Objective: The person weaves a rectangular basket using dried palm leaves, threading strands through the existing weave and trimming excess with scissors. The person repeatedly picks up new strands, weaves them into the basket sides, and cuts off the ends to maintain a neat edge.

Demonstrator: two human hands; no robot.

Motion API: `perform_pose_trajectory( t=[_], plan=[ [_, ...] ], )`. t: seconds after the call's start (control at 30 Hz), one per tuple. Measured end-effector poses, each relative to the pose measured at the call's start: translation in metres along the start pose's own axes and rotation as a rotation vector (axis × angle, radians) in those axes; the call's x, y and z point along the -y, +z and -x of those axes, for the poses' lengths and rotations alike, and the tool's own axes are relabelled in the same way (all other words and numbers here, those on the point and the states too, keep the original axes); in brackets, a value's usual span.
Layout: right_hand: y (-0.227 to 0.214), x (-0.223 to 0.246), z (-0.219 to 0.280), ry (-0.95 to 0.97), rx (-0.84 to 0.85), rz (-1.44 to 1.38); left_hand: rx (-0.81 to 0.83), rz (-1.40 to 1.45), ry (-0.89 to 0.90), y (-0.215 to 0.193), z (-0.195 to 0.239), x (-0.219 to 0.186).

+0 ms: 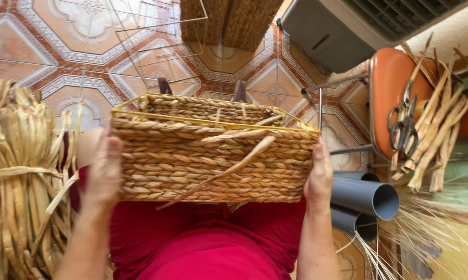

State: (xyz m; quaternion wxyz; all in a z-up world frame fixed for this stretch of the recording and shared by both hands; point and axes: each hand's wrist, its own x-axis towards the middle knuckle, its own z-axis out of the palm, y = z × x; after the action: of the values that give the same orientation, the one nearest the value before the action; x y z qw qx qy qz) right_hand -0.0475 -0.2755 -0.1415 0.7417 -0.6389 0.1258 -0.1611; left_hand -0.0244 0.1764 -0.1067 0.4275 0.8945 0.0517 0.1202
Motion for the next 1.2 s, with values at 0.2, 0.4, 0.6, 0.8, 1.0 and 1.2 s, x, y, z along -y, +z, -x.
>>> perform_pose_trajectory(
  t=[0.2,0.4,0.6,0.8,1.0,1.2],
  plan=[
    [0.0,-0.003,0.04,-0.204,-0.087,0.115,-0.134,0.105,-0.056,0.012,0.043,0.002],
    [0.008,-0.004,0.048,-0.236,-0.03,-0.01,-0.253,0.274,-0.191,0.03,0.052,0.004],
    [0.033,0.01,0.043,-0.296,0.137,-0.015,-0.327,0.366,-0.012,0.043,0.051,0.011],
    [0.056,0.028,0.033,-0.271,0.212,-0.034,-0.403,0.012,-0.045,0.007,0.035,0.098],
    [0.07,0.026,0.017,-0.263,0.234,-0.033,-0.414,-0.808,-0.025,-0.076,0.019,0.212],
    [0.063,0.024,0.016,-0.253,0.233,-0.017,-0.383,-0.734,-0.017,-0.112,0.019,0.225]
  ],
)
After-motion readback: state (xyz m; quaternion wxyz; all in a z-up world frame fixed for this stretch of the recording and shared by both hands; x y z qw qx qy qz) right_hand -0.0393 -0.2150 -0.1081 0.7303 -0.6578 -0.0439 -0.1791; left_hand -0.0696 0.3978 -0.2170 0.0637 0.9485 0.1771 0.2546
